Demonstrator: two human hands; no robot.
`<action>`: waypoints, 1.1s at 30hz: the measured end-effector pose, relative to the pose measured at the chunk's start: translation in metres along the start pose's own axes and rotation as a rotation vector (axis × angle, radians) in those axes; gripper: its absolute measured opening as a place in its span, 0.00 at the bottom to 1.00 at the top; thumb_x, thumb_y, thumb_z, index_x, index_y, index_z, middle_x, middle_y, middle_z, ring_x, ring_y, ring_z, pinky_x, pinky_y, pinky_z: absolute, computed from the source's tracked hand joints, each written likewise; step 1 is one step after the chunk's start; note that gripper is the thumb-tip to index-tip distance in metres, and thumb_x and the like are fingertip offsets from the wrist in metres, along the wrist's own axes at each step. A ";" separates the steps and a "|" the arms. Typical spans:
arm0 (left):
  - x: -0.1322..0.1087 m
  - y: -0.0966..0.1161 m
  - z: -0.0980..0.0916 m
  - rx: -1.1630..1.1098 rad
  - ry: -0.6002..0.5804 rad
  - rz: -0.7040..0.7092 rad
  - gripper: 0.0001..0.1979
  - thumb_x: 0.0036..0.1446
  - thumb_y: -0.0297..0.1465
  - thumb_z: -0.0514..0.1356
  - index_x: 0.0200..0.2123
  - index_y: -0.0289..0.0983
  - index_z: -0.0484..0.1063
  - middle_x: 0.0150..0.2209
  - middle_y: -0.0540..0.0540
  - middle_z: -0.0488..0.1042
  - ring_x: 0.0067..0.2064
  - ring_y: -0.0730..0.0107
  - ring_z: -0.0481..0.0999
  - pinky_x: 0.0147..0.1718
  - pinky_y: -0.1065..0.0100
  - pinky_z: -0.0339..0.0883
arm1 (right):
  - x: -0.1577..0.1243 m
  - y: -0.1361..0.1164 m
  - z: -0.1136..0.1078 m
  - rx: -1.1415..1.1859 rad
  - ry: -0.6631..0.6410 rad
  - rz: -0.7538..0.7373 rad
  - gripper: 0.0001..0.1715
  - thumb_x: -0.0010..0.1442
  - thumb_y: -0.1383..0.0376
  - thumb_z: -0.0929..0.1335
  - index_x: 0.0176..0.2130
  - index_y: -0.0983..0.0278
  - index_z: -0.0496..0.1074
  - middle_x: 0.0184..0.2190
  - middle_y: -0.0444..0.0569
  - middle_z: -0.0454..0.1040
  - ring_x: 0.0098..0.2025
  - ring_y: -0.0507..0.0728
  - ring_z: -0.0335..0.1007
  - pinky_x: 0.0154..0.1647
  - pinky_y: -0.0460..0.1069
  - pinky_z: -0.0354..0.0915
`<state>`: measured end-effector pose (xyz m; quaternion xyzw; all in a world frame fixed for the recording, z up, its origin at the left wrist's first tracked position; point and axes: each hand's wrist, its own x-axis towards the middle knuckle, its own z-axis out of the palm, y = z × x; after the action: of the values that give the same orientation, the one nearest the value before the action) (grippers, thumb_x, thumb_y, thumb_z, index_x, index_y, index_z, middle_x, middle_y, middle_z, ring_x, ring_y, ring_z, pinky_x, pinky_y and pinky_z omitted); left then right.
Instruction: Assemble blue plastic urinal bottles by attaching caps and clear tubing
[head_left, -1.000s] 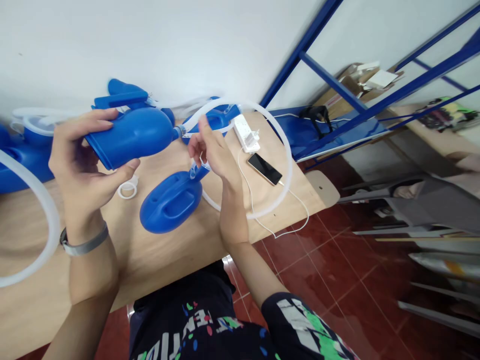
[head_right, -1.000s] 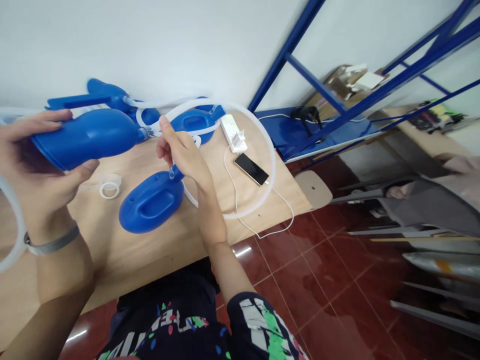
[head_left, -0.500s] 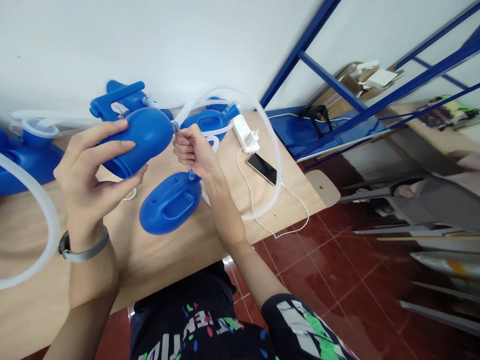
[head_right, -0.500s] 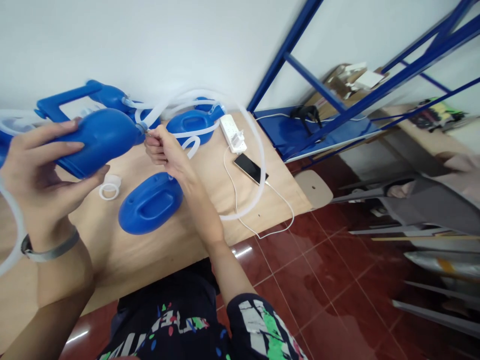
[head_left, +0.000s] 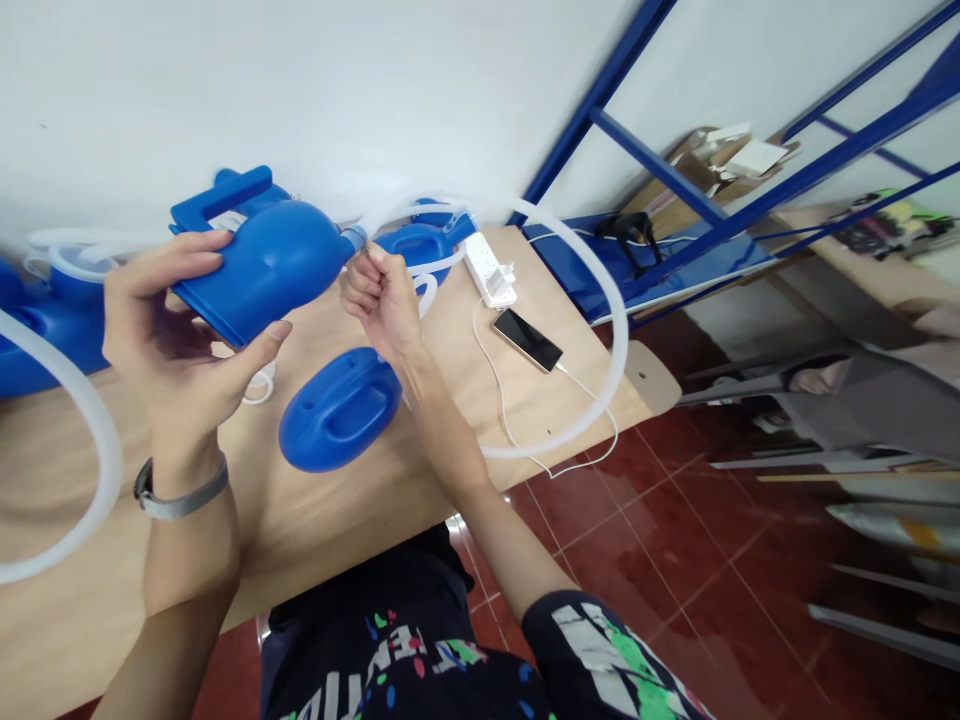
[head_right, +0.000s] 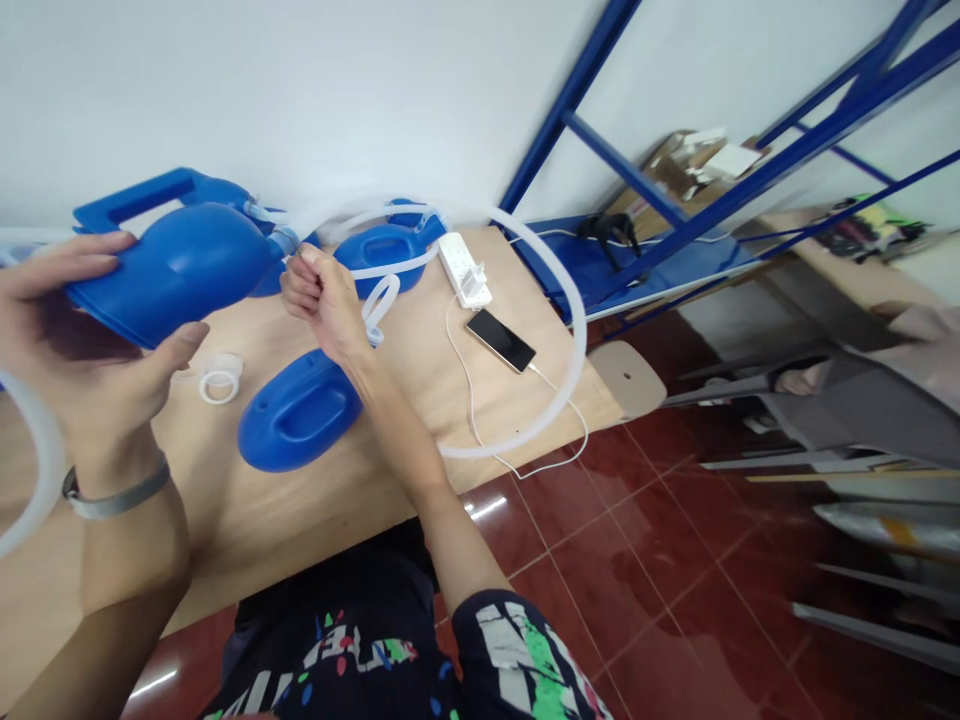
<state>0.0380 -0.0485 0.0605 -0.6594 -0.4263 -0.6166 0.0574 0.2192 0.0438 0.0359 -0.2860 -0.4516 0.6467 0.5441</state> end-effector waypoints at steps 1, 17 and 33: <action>0.000 0.002 0.003 0.003 0.001 -0.023 0.38 0.67 0.69 0.74 0.57 0.44 0.74 0.60 0.42 0.83 0.71 0.38 0.87 0.77 0.24 0.75 | 0.001 0.001 0.000 0.008 0.010 -0.024 0.40 0.82 0.28 0.61 0.35 0.53 0.47 0.30 0.37 0.43 0.29 0.54 0.43 0.26 0.46 0.54; -0.006 0.008 -0.011 -0.020 -0.112 0.063 0.26 0.67 0.40 0.83 0.62 0.52 0.79 0.68 0.45 0.85 0.72 0.38 0.87 0.72 0.26 0.83 | 0.011 -0.017 -0.025 -0.087 0.057 -0.025 0.40 0.82 0.24 0.54 0.40 0.54 0.58 0.34 0.41 0.59 0.35 0.56 0.72 0.41 0.52 0.76; -0.027 -0.010 0.014 -0.038 -0.254 -0.206 0.26 0.67 0.54 0.75 0.57 0.43 0.85 0.51 0.45 0.90 0.54 0.49 0.92 0.55 0.53 0.86 | -0.016 -0.034 -0.042 0.552 0.178 -0.183 0.32 0.77 0.32 0.73 0.40 0.53 0.67 0.20 0.28 0.38 0.19 0.51 0.31 0.21 0.49 0.47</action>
<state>0.0461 -0.0469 0.0292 -0.6859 -0.4836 -0.5389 -0.0730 0.2744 0.0403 0.0469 -0.1406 -0.2332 0.6656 0.6948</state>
